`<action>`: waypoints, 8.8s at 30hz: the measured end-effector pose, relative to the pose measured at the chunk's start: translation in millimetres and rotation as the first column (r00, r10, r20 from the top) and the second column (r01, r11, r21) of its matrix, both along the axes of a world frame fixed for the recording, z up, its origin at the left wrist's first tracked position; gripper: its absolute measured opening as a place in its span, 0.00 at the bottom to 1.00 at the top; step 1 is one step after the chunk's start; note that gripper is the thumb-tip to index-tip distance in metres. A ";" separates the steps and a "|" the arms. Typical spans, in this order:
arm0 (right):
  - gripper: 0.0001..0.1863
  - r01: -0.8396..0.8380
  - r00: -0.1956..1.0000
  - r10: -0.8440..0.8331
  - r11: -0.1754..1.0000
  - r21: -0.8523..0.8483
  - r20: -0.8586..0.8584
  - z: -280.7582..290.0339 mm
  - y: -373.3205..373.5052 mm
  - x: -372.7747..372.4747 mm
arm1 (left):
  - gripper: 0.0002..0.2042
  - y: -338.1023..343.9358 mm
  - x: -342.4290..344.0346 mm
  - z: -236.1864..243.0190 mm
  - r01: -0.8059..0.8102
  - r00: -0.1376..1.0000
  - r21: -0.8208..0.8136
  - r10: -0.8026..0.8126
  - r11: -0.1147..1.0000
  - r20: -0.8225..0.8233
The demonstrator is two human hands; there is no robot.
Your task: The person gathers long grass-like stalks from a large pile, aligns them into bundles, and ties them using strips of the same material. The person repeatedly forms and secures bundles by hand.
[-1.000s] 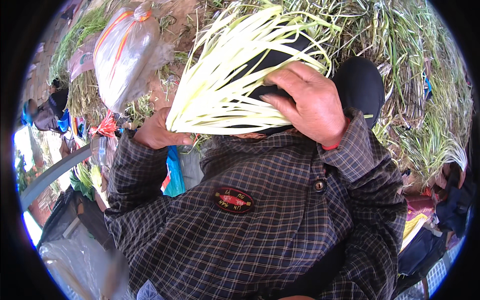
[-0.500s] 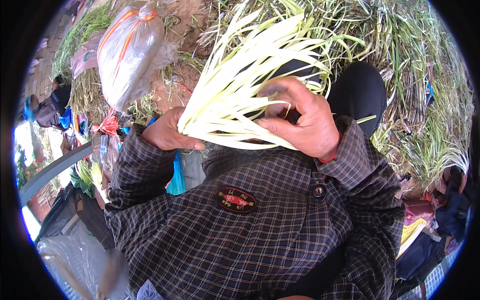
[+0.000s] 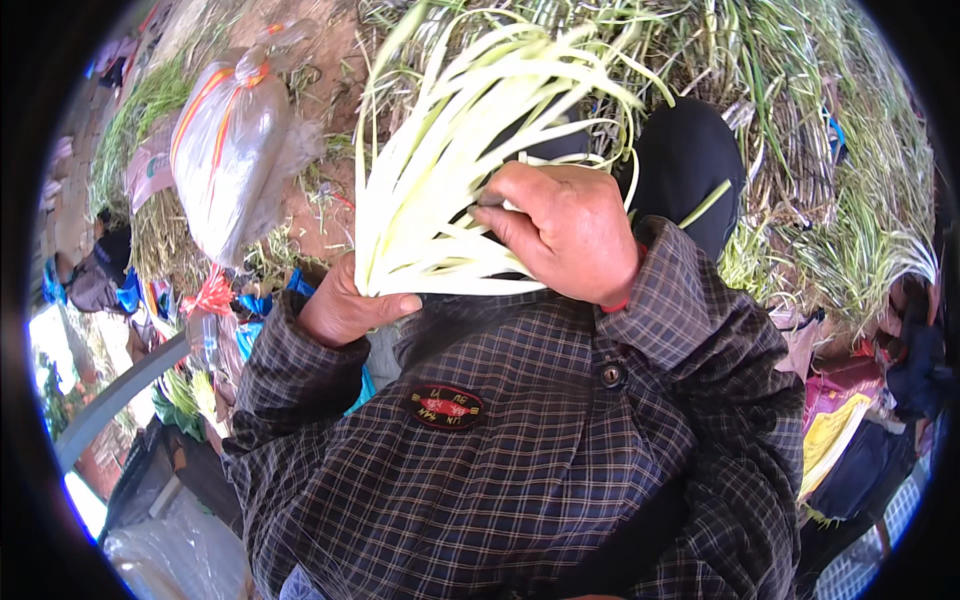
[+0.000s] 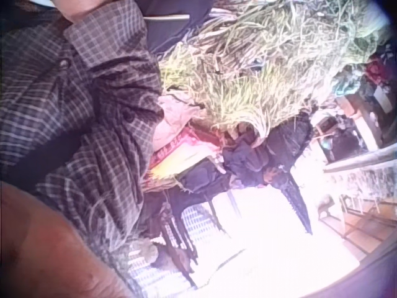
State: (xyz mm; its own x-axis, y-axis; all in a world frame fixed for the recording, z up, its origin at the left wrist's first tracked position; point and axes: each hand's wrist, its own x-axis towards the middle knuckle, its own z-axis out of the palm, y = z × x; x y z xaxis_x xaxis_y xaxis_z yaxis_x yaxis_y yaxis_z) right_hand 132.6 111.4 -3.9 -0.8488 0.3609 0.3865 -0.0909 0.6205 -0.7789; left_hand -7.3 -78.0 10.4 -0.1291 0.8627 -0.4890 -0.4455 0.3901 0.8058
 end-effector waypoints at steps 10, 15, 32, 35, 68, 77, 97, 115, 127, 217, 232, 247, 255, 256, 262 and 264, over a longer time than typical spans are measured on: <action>0.08 0.807 0.548 -0.785 0.587 0.062 0.288 -35.0 186.3 152.7 | 0.24 -36.4 -20.6 -12.3 0.000 0.999 -0.109 -0.005 0.994 -0.046; 0.23 0.786 0.575 -0.681 0.613 -0.078 0.453 -40.6 214.7 201.7 | 0.21 -59.3 -39.9 -26.5 -0.032 0.967 -0.223 -0.026 0.974 -0.252; 0.27 0.308 0.849 -0.408 0.898 0.314 0.335 -60.0 102.3 135.4 | 0.14 -169.1 3.3 -88.5 -0.108 0.381 -0.308 -0.247 0.945 -0.891; 0.20 0.359 0.828 -0.426 0.902 0.238 0.364 -43.1 91.7 139.7 | 0.14 -187.4 3.1 -93.9 -0.090 0.302 -0.382 -0.340 0.920 -0.891; 0.31 -0.390 0.819 0.572 0.487 -0.781 -0.053 32.6 -9.8 -33.4 | 0.07 109.2 -115.2 106.0 -0.695 0.717 0.633 0.395 0.342 0.574; 0.27 -0.597 0.753 -0.381 -0.051 -0.801 -0.537 29.3 75.8 -35.9 | 0.06 163.9 -23.7 35.0 -0.832 0.483 0.394 0.157 0.391 0.862; 0.07 -0.492 0.702 -0.335 0.411 -0.768 -0.629 129.8 136.7 94.6 | 0.09 215.3 -77.7 -69.5 -0.893 0.354 0.151 0.454 0.424 0.818; 0.14 0.681 -0.260 -0.813 -0.537 0.498 -0.521 276.4 -9.4 446.5 | 0.14 303.2 -73.2 -184.8 -0.523 0.396 0.043 0.198 0.852 0.897; 0.12 0.395 -0.612 -0.767 -0.087 0.915 0.191 -37.9 16.5 654.9 | 0.05 262.0 -122.2 -163.1 -0.377 0.897 0.137 0.325 0.916 0.299; 0.28 0.331 0.561 -0.112 0.939 -0.098 0.820 -144.5 244.1 108.9 | 0.16 361.4 -1.2 -225.9 0.644 0.509 -0.393 -0.751 0.656 -0.420; 0.29 0.718 0.531 -0.211 0.627 -0.303 0.821 -186.3 294.6 60.4 | 0.30 395.3 31.4 -241.2 0.579 0.813 -0.150 -0.580 0.801 0.040; 0.24 0.523 0.772 -0.168 0.716 -0.462 0.613 -148.5 264.8 23.2 | 0.27 368.8 46.7 -203.0 0.461 0.880 0.026 -0.460 0.887 0.115; 0.13 0.505 0.863 -0.057 0.107 -0.857 0.501 -208.4 271.6 48.5 | 0.33 373.5 56.6 -199.8 0.815 0.516 -0.046 -0.761 0.577 -0.393; 0.09 0.563 0.823 0.039 0.066 -0.824 0.566 -204.2 278.4 57.7 | 0.33 375.5 52.2 -200.5 0.814 0.518 -0.080 -0.782 0.575 -0.347; 0.21 0.788 0.601 -0.335 0.400 -0.467 0.726 -108.6 297.5 76.6 | 0.22 382.4 7.0 -221.5 0.536 0.425 -0.305 -0.563 0.787 -0.709; 0.20 0.610 0.790 -0.362 0.542 -0.578 0.494 -83.1 294.4 82.1 | 0.23 386.2 -2.4 -234.9 0.503 0.209 -0.351 -0.504 0.790 -0.838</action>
State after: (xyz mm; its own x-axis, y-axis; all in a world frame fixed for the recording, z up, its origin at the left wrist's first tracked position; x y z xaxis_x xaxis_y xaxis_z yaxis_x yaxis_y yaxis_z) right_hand 214.8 405.7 -87.0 -0.4729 0.7963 -0.3772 0.3525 -0.2214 -0.9093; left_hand -9.7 308.2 -224.5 -0.0036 0.9170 -0.3989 0.7792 0.2526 0.5736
